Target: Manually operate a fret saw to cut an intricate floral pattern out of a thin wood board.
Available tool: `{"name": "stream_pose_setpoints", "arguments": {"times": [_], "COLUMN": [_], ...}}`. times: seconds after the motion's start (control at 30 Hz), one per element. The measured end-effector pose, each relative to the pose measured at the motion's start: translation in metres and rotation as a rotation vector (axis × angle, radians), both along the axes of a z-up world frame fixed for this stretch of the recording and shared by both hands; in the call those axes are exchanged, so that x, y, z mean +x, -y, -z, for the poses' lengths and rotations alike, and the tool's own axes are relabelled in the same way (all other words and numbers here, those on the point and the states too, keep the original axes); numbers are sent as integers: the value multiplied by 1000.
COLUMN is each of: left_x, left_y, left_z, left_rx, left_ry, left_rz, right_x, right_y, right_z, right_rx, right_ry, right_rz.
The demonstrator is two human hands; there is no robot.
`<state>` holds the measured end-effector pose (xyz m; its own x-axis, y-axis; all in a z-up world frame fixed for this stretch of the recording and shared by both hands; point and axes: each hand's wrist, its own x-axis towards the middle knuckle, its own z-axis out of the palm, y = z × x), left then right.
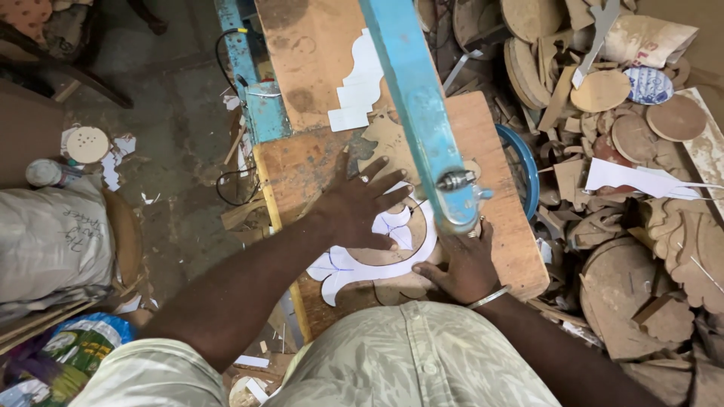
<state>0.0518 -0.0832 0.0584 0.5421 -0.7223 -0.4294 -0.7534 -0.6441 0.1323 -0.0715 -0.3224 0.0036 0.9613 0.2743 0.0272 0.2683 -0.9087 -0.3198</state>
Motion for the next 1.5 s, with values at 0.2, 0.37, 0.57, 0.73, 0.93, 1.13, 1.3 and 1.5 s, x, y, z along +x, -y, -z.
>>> {"name": "stream_pose_setpoints", "arguments": {"times": [0.2, 0.37, 0.57, 0.73, 0.93, 1.13, 1.3, 1.5], "left_x": [0, -2, -3, -7, -8, -10, -12, -14], "left_y": [0, -1, 2, 1, 2, 4, 4, 4], "left_z": [0, 4, 1, -4, -1, -2, -4, -2], "left_rx": [3, -28, -7, 7, 12, 14, -14, -58], "left_ry": [-5, 12, 9, 12, 14, -8, -34, -56], "left_rz": [-13, -30, -48, -55, -68, -94, -123, -166], "right_x": [2, 1, 4, 4, 6, 9, 13, 20], "right_y": [-1, 4, 3, 5, 5, 8, 9, 1], "right_z": [0, 4, 0, 1, -3, -5, -6, -27], "right_rx": [2, 1, 21, 21, 15, 37, -4, -93], "right_ry": [32, 66, 113, 91, 18, -40, -20, -287], "right_rz": [-15, -34, -58, -60, -33, -36, -72, 1]}}
